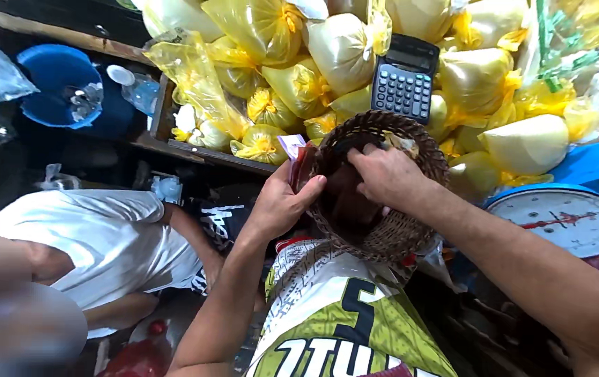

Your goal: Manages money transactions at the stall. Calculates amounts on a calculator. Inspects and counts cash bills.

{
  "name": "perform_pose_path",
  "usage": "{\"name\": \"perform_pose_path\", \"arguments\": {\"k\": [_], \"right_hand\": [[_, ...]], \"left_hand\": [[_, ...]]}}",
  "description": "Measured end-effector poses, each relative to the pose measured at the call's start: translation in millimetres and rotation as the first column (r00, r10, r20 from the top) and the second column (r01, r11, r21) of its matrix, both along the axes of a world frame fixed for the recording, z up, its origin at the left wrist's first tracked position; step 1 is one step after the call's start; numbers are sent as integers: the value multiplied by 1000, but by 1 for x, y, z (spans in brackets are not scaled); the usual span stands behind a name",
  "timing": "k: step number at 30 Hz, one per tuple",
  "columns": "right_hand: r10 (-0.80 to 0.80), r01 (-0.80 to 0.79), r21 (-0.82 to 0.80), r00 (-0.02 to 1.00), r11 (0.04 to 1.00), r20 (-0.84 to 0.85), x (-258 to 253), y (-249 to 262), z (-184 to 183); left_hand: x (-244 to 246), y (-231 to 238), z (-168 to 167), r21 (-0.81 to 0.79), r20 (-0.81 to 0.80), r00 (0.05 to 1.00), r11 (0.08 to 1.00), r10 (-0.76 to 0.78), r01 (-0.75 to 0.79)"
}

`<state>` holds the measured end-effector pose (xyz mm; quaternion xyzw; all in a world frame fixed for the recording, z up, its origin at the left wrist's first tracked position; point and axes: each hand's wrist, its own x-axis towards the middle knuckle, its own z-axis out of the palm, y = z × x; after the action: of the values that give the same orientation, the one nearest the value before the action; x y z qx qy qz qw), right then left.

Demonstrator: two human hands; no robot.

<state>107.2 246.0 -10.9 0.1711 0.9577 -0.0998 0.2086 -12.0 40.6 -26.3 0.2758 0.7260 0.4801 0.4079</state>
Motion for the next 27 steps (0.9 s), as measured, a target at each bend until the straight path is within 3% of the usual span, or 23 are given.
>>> {"name": "perform_pose_path", "arguments": {"k": [6, 9, 13, 15, 21, 27], "right_hand": [[89, -94, 58, 993, 994, 83, -7, -17, -3], [159, -160, 8, 984, 987, 84, -5, -20, -14], [333, -328, 57, 923, 943, -191, 3, -9, -12], [357, -352, 62, 910, 934, -210, 0, -4, 0], [296, -289, 62, 933, 955, -206, -5, -4, 32], [217, -165, 149, 859, 975, -464, 6, -16, 77]], "left_hand": [[-8, 10, -14, 1, -26, 1000, 1000, 8, -8], [-10, 13, -22, 19, -47, 999, 1000, -5, 6], [-14, 16, -18, 26, -104, 994, 999, -19, 21], [-18, 15, -14, 19, -123, 991, 999, -43, 46], [-36, 14, -7, 27, -168, 972, 985, -165, 172], [-51, 4, -7, 90, -168, 975, 983, -145, 162]]}}
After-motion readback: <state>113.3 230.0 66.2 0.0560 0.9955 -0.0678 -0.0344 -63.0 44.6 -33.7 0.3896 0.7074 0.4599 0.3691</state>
